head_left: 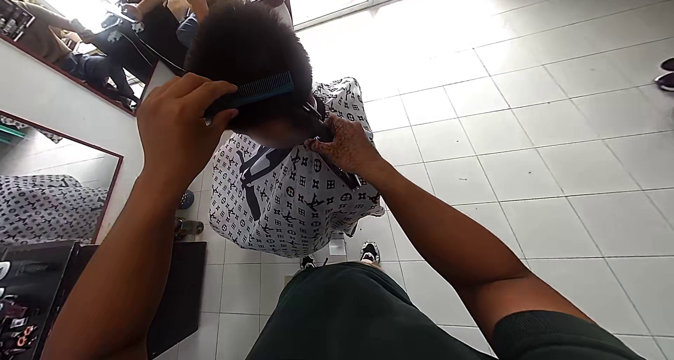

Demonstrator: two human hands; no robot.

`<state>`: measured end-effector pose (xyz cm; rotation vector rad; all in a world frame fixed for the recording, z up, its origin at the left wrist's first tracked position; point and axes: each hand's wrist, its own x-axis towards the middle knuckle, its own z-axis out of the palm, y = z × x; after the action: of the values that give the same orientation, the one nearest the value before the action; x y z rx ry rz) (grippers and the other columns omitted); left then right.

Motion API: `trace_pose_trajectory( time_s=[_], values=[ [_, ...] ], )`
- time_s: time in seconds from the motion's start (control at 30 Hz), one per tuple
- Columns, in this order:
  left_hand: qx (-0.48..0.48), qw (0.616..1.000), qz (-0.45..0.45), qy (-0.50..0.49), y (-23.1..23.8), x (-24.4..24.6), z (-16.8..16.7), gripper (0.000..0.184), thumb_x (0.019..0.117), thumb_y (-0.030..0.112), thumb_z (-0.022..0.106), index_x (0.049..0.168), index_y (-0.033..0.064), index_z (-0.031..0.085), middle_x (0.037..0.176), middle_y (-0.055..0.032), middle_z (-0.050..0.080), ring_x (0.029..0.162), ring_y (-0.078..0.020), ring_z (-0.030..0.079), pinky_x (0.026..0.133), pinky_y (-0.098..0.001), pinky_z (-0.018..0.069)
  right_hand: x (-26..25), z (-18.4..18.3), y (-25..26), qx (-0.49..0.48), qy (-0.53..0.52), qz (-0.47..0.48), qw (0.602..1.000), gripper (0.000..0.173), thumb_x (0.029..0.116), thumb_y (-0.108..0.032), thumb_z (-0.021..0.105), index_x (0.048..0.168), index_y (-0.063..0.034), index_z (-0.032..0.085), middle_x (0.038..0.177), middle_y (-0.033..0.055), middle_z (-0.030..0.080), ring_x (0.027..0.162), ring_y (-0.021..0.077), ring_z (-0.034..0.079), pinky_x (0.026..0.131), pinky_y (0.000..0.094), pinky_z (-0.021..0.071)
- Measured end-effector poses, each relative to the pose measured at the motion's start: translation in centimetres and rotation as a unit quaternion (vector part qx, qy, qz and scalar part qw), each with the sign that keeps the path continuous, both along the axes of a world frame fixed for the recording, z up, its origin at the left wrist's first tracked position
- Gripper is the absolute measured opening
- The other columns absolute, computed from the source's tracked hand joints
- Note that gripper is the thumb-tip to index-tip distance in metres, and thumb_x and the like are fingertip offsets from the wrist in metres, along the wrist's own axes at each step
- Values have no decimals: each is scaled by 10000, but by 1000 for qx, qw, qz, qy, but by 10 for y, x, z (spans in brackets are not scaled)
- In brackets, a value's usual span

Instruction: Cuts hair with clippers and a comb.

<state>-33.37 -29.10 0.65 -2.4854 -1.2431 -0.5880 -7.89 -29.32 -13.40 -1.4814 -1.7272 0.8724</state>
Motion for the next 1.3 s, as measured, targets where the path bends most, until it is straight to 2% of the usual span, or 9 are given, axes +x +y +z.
trace_pose_trajectory(
  time_s=[0.17,0.27,0.37,0.5,0.7,0.87,0.97,1.07,1.3],
  values=[
    [-13,1000,5,-1,2,-1,-6,250,966,164,701,1201,84,730,1134,-200,711,1018,-384,680,858,-550,494,-14,10,-3,120,30,38,992,480,882,-387,773,1137,-4,632,849,103,688,764,216,682,692,415,558],
    [-6,1000,2,0,0,-1,-4,254,977,184,694,1212,93,727,1144,-192,711,1023,-374,678,859,-535,490,-5,11,-6,26,-26,13,999,479,895,-398,772,1103,9,628,834,135,661,767,288,669,690,495,547],
    [-3,1000,3,-4,1,-2,-4,256,974,188,700,1207,86,727,1140,-201,709,1013,-382,680,848,-545,489,-9,19,-8,-2,-35,-1,999,480,889,-411,772,1079,2,618,809,121,644,750,281,657,679,488,535],
    [-23,1000,1,-8,4,-2,-10,252,968,166,702,1197,67,728,1124,-207,710,1017,-395,680,852,-563,494,-29,29,-14,124,1,28,992,523,898,-403,758,1171,22,621,868,140,688,795,278,693,708,462,562],
    [-10,1000,3,-17,1,-4,-7,263,972,194,704,1211,88,729,1121,-201,708,1003,-378,678,846,-541,494,-14,27,-12,-1,-57,-8,998,482,898,-427,760,1063,-1,606,783,117,632,737,279,659,663,470,536],
    [-28,1000,9,-3,0,-1,-11,260,977,185,694,1209,69,722,1131,-210,706,1020,-398,678,851,-567,496,-25,19,-18,169,12,42,985,509,908,-373,746,1194,28,618,905,140,699,801,268,703,705,446,573],
    [-16,1000,11,-12,-8,1,-4,273,985,211,693,1220,77,722,1130,-213,701,1014,-383,672,859,-543,495,9,-14,-14,8,109,-30,994,386,942,-328,733,1136,-3,661,883,117,688,773,218,661,730,446,548],
    [-7,999,23,-22,-11,8,-1,280,975,213,703,1217,72,724,1121,-221,700,1012,-386,672,853,-540,495,28,-37,3,-157,145,-38,976,403,991,-366,669,1105,20,645,924,157,673,778,263,683,758,493,579],
    [-8,998,57,19,-6,32,0,259,981,200,690,1212,89,726,1131,-209,707,1027,-397,675,846,-557,494,-2,-32,15,-148,156,77,974,369,974,-358,701,1068,-7,642,861,114,653,726,202,657,706,411,570]
  ],
)
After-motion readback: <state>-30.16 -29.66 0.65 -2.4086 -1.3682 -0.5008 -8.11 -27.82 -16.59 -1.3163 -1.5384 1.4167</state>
